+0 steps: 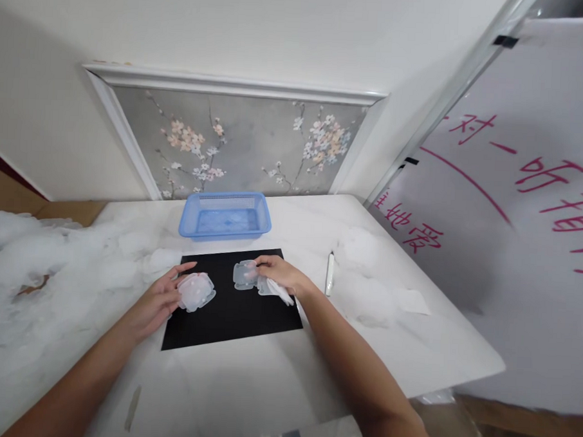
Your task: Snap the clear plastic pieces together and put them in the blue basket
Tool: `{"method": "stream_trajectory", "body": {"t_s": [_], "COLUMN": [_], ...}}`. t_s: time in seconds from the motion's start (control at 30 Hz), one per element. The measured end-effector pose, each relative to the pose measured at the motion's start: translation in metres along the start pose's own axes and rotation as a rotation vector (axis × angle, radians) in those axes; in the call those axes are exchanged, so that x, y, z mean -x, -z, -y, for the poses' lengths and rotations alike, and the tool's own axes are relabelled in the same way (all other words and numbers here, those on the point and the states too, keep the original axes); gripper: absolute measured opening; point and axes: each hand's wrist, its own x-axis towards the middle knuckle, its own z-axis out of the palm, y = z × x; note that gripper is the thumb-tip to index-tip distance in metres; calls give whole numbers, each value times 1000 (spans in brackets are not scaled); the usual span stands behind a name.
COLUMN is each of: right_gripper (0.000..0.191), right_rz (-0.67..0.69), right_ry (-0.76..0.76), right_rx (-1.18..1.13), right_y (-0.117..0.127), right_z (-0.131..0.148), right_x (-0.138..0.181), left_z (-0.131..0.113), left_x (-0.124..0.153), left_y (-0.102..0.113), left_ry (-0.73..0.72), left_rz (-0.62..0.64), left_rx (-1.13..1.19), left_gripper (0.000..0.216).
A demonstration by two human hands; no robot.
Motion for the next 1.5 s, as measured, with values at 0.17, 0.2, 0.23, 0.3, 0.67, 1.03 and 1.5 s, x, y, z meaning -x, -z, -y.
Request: {"method": "stream_trajectory", "body": {"t_s": [0.17,0.2,0.23,0.3,0.67,1.03,1.5], "right_gripper": [21,19,18,18,25,26,38], "right_rz": [-31,-40,-53,-80,-86,-51,49], "right_ry": [25,20,10,-17,-47,30,155], "right_rx": [-1,6,12,17,-83,-37,38], "right_y": [2,2,2,2,4,1,-26], "right_z": [-4,-3,-2,0,1,-4,8], "right_x": [-1,-1,0,1,-3,-3,-1], "left_z": [4,4,5,5,8,17,20], "left_x": [-1,-1,-2,-2,-1,-8,-5], "left_y": [1,2,2,3,3,3,1], "left_ry": [4,4,5,5,42,51,35], "left_rz": [62,62,61,53,19,94,157], "left_rx": [22,19,16,10,20,220,212], "left_gripper": [78,79,80,81,75,45,74]}}
